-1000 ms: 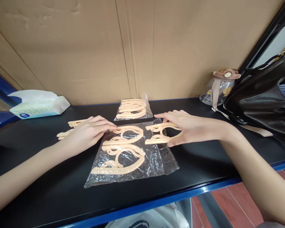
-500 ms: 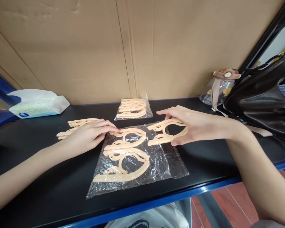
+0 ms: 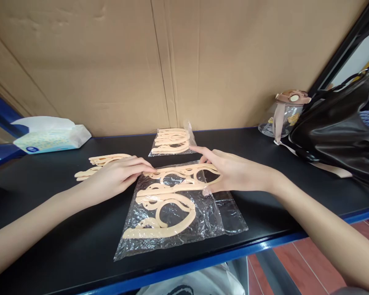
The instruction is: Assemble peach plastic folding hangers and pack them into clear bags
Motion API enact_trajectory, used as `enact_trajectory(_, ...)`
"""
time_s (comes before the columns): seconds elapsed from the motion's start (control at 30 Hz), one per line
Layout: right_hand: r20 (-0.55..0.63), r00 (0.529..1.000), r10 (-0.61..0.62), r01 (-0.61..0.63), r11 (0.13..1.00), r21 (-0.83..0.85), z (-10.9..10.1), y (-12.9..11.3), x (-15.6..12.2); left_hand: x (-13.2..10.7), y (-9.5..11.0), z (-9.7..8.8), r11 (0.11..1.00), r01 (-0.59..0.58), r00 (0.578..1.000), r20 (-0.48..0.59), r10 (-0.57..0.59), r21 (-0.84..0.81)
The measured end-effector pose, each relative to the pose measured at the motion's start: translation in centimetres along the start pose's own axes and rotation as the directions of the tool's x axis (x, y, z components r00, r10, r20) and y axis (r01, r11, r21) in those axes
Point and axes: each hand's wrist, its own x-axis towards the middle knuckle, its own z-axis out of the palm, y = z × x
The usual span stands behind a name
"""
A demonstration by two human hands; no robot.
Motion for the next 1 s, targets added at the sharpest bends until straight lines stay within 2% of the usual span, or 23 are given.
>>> enact_trajectory(0.13, -0.066, 0.998, -0.019, 0.017, 1.000, -0.023, 1.4, 0.1, 0.7, 0.0, 0.1, -0.1, 1.000, -0.010, 1.000, 0.006, 0.010, 0.026)
enact_trajectory(0.3, 0.007, 1.000, -0.004, 0.004, 0.997, -0.079, 0.9, 0.6, 0.3, -0.1, 0.1, -0.8, 0.986, 0.035, 0.999, -0.022, -0.032, 0.166)
enact_trajectory(0.47, 0.031, 0.999, 0.026, -0.029, 0.995, 0.096, 0.4, 0.8, 0.4, -0.1, -0.3, -1.2, 0.987, 0.024, 0.999, -0.040, -0.018, 0.157)
enact_trajectory(0.63, -0.069, 0.998, 0.002, 0.015, 0.966, 0.257, 2.0, 0.5, 1.6, 0.0, -0.5, -0.9, 0.995, 0.011, 1.000, -0.023, -0.009, 0.101)
enact_trajectory(0.77, -0.155, 0.988, 0.001, 0.043, 0.960, 0.277, 3.2, 0.7, 2.1, 0.0, -0.6, -0.6, 0.998, 0.040, 0.999, -0.009, -0.040, 0.046)
enact_trajectory(0.9, -0.165, 0.985, -0.054, 0.104, 0.944, 0.314, 3.8, 1.2, 2.4, -0.1, -0.8, -0.4, 0.996, 0.086, 0.996, -0.026, -0.086, 0.009)
enact_trajectory(1.0, -0.179, 0.981, -0.071, 0.132, 0.924, 0.360, 4.2, 1.4, 2.7, 0.0, -0.8, -0.5, 0.999, 0.030, 0.999, -0.014, -0.030, 0.044)
